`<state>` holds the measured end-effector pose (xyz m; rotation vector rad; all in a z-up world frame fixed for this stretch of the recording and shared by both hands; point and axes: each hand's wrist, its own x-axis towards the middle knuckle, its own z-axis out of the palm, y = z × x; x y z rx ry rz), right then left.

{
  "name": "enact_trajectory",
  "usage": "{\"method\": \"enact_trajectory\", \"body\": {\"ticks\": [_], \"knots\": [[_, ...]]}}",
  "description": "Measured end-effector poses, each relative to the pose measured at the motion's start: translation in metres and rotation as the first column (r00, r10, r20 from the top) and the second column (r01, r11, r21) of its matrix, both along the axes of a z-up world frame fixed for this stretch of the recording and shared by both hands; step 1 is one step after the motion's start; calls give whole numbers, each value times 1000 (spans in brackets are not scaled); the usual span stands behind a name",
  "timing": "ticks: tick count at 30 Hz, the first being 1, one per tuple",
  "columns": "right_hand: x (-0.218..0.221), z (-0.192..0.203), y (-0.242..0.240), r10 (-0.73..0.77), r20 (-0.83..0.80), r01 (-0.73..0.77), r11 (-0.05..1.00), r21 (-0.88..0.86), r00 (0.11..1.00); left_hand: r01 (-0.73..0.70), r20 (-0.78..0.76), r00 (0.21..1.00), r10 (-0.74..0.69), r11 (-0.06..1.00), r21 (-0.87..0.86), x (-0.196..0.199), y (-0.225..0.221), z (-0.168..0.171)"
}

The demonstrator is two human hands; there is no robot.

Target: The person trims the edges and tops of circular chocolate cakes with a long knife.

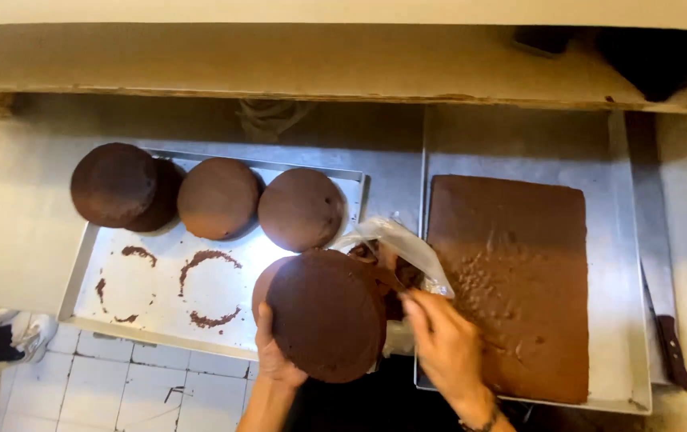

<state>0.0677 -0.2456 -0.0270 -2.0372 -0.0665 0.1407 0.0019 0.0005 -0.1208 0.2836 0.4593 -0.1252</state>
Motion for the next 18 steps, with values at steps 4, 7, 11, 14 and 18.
{"method": "enact_trajectory", "body": {"ticks": [4,7,11,14,18], "knots": [[-21,-36,-41,51,443,89,953,-289,895,-30,31,999,30,999,-14,4,-1,18],[-21,-52,-51,92,457,117,905,-409,884,-14,69,997,20,996,-86,4,-1,16],[-14,-32,-34,137,522,52,942,-332,842,74,22,997,-73,994,-77,-2,-8,11],[-21,-47,-42,131,518,46,948,-315,845,88,25,996,-86,993,-74,-3,-1,11],[-20,-61,-49,165,561,52,935,-350,811,159,-42,986,-159,987,10,-7,14,-4]]}}
